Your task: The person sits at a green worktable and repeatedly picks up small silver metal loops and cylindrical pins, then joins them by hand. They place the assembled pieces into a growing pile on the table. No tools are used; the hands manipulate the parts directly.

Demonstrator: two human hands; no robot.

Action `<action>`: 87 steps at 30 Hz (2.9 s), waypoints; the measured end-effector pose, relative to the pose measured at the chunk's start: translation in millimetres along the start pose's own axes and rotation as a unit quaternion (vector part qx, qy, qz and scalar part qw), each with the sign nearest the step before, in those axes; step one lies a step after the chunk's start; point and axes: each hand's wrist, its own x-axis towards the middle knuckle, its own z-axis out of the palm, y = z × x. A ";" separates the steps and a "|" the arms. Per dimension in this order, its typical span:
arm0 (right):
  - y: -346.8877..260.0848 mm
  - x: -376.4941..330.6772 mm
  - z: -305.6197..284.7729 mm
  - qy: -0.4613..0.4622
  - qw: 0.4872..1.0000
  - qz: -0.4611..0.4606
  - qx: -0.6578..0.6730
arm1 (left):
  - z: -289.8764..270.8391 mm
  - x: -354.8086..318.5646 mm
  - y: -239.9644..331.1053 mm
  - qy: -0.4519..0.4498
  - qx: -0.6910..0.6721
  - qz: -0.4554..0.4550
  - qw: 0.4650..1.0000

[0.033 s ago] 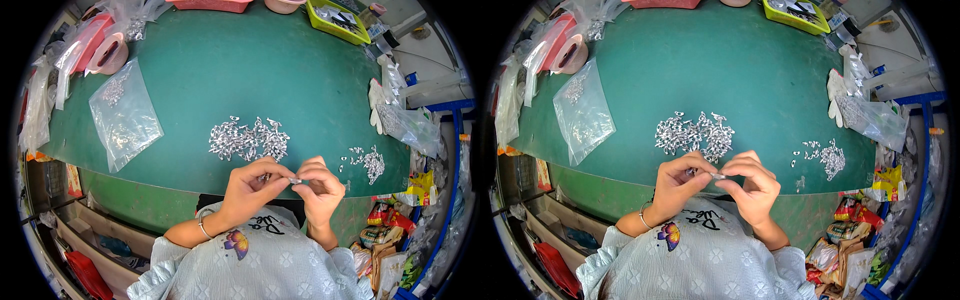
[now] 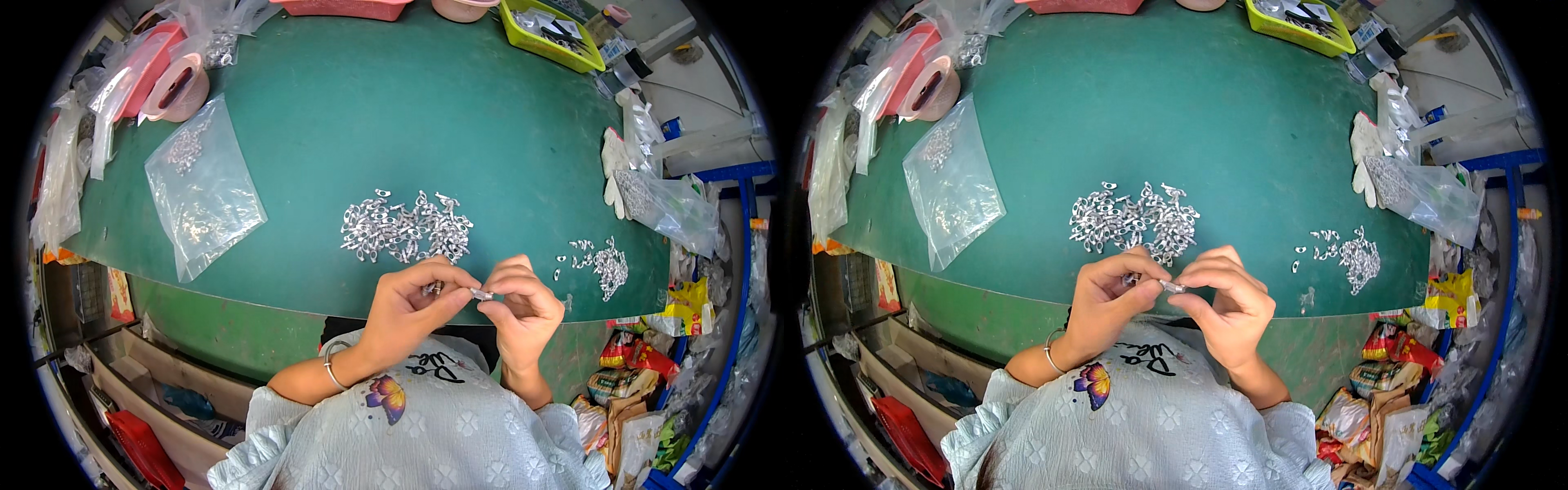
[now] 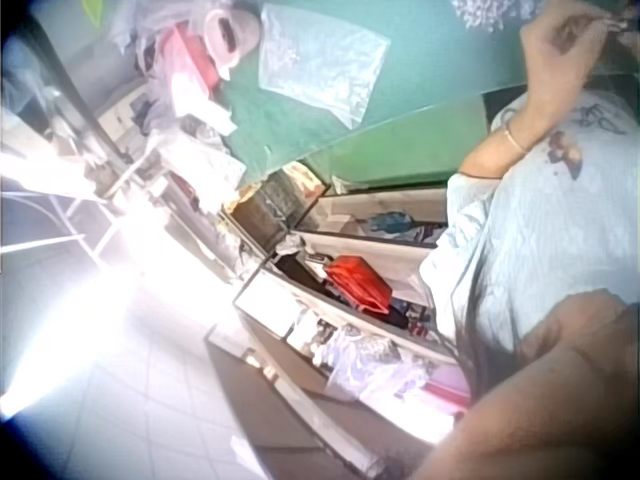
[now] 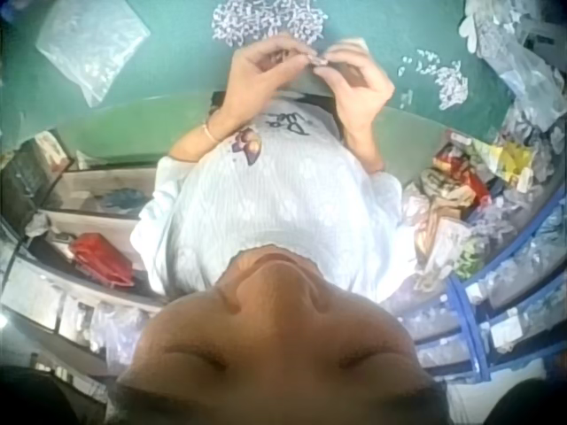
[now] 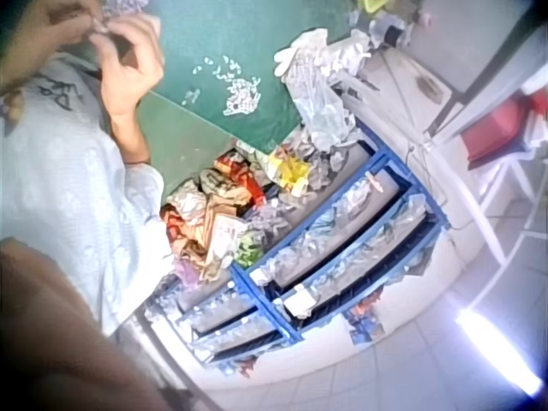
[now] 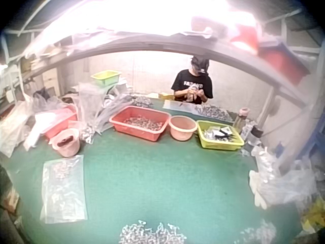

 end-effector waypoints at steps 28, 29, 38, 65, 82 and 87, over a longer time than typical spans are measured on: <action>-12.8 4.2 5.9 -0.027 0.990 -0.089 -0.101 | -6.3 12.7 -14.8 -0.180 -0.419 -0.212 0.864; -13.3 3.5 6.4 -0.022 0.990 -0.095 -0.103 | -5.3 14.2 -14.0 -0.183 -0.411 -0.207 0.869; -16.8 1.6 6.6 0.007 0.983 -0.130 -0.133 | -1.5 20.6 -10.6 -0.207 -0.392 -0.216 0.870; 55.5 14.6 -92.2 0.093 0.807 -0.024 -0.582 | -32.4 13.7 -37.0 0.125 -0.217 -0.162 0.954; 36.3 -3.1 -18.7 -0.039 0.985 0.166 0.036 | -7.3 11.3 -27.1 0.051 0.006 -0.033 0.998; 22.2 -13.0 -12.5 -0.044 0.985 0.135 0.099 | 2.4 2.8 -12.6 0.031 0.061 0.004 0.998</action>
